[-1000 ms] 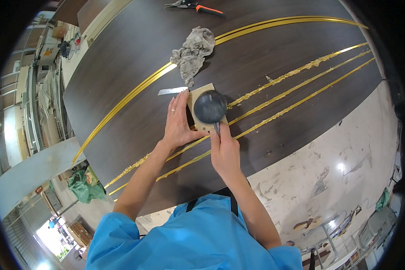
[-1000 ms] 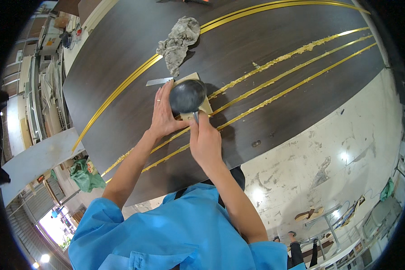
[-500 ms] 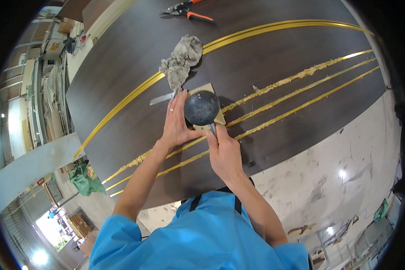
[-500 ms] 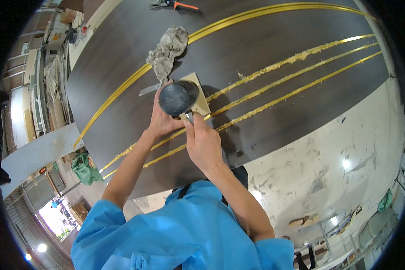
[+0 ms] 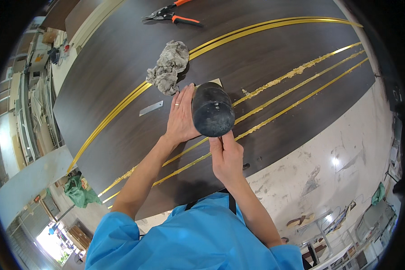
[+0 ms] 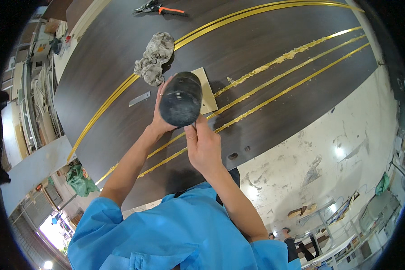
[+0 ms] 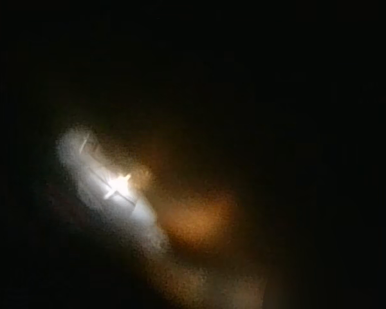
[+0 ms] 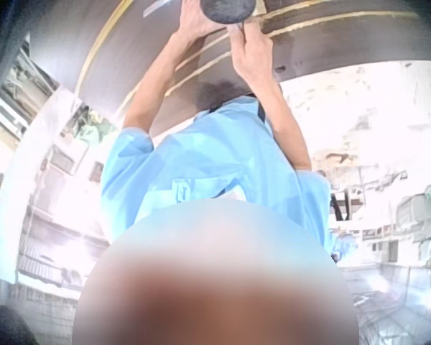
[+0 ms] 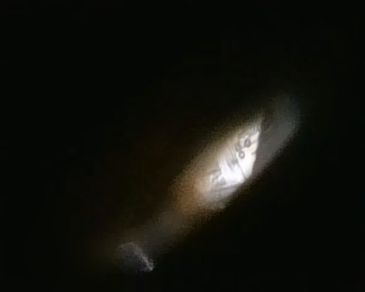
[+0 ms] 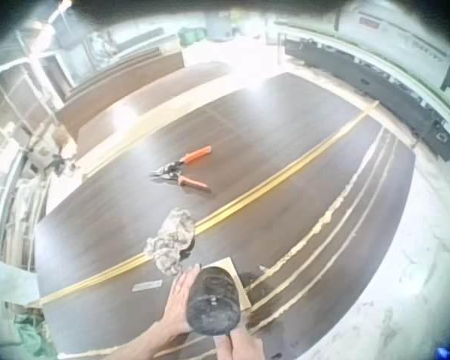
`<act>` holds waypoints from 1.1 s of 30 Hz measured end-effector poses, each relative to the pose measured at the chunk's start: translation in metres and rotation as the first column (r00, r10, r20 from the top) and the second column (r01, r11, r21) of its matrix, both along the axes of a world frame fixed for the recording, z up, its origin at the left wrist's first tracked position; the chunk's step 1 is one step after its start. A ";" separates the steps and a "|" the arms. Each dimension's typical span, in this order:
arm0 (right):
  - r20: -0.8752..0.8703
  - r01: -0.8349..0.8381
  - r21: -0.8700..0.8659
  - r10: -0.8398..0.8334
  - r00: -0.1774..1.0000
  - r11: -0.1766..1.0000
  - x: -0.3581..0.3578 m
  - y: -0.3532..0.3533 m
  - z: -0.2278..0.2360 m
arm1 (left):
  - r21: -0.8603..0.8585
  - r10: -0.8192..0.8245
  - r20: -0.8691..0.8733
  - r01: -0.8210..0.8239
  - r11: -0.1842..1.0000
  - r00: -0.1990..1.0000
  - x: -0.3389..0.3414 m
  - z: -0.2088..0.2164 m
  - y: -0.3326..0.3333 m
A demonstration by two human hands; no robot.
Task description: The person uses a rubber mallet and a wooden block to tap thin gold-colored strips into grooves on a large dark wood panel. They repeatedly hammer along the strips and occasionally remove excess material by hand.
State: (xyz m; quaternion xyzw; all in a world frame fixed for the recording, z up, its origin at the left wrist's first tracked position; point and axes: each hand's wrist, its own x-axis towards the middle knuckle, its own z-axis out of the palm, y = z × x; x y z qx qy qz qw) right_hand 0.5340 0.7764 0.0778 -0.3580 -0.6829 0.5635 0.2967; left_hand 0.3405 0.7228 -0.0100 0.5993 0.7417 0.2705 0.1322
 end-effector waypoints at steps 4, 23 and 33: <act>0.435 0.047 -0.111 0.007 0.900 0.993 -0.001 0.015 -0.012 | -0.114 0.036 0.003 -0.035 0.993 0.999 0.005 0.005 0.010; 0.182 0.145 -0.020 -0.139 0.973 0.989 0.034 0.075 -0.023 | -0.081 0.000 -0.029 -0.003 0.997 1.000 0.040 0.000 0.095; 0.198 0.020 -0.126 0.005 0.980 0.992 0.072 0.148 -0.019 | -0.097 0.009 -0.055 -0.014 0.995 0.998 0.068 0.002 0.153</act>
